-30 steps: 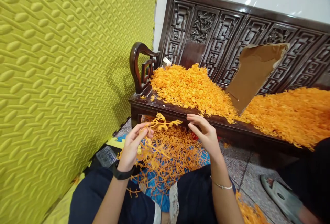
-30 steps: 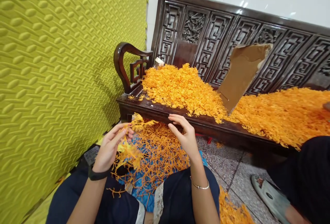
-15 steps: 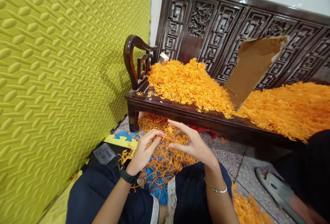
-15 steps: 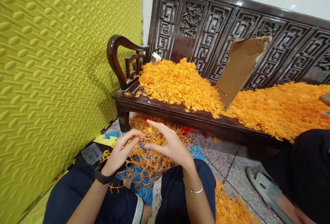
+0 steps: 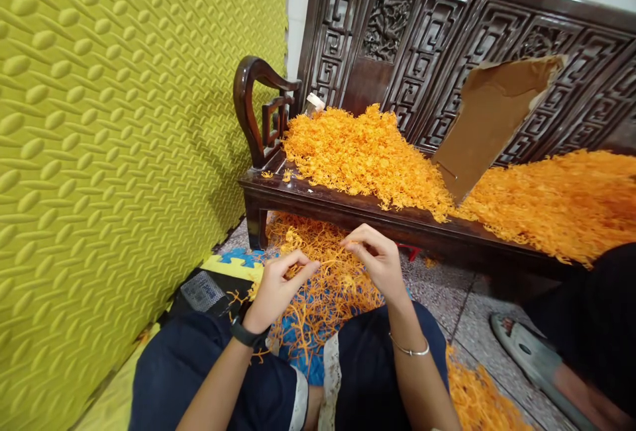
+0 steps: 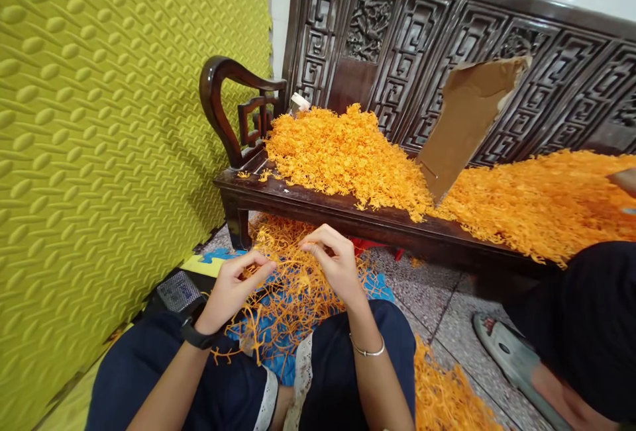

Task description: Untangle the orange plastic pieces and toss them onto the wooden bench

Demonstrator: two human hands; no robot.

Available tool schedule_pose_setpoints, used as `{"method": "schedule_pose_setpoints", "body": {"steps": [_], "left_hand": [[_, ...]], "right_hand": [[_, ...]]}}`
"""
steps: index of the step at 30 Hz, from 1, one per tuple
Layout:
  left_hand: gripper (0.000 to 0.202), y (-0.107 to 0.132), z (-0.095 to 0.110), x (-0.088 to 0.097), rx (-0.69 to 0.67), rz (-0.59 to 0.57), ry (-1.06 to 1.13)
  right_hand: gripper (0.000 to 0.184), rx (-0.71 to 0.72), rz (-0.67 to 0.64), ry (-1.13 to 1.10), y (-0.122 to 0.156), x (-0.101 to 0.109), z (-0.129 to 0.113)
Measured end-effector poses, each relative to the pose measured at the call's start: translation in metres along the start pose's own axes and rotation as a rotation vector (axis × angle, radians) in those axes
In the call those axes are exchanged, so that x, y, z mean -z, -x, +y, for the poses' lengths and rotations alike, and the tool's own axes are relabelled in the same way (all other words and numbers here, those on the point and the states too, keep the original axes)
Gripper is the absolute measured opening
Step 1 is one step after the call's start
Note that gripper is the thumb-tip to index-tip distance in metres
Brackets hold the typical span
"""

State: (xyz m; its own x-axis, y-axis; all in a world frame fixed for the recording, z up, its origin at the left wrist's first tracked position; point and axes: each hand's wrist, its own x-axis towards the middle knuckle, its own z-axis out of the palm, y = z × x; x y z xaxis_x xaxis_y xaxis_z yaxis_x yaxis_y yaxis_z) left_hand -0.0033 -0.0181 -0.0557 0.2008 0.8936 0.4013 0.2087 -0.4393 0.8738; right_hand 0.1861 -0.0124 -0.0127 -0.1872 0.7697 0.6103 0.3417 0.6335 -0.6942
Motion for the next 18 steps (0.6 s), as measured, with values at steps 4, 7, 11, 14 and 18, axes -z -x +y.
{"method": "schedule_pose_setpoints", "body": {"steps": [4, 7, 11, 14, 18], "left_hand": [[0.028, 0.005, 0.003, -0.011, 0.004, -0.045, 0.012], [0.03, 0.009, 0.004, -0.017, -0.009, -0.115, 0.009], [0.028, 0.007, 0.001, -0.015, 0.002, -0.075, -0.014], [0.027, 0.004, -0.001, -0.011, 0.001, -0.039, -0.026], [0.026, 0.004, 0.003, -0.006, -0.04, -0.022, -0.062]], "right_hand": [[0.013, -0.089, 0.297, -0.04, 0.002, 0.002, 0.008], [0.013, -0.175, 0.518, -0.19, 0.003, 0.023, 0.015], [0.013, -0.152, 0.619, -0.276, 0.012, 0.064, 0.016], [0.013, -0.145, 0.457, -0.289, 0.018, 0.079, 0.012], [0.014, -0.131, 0.11, -0.25, 0.016, 0.068, 0.009]]}}
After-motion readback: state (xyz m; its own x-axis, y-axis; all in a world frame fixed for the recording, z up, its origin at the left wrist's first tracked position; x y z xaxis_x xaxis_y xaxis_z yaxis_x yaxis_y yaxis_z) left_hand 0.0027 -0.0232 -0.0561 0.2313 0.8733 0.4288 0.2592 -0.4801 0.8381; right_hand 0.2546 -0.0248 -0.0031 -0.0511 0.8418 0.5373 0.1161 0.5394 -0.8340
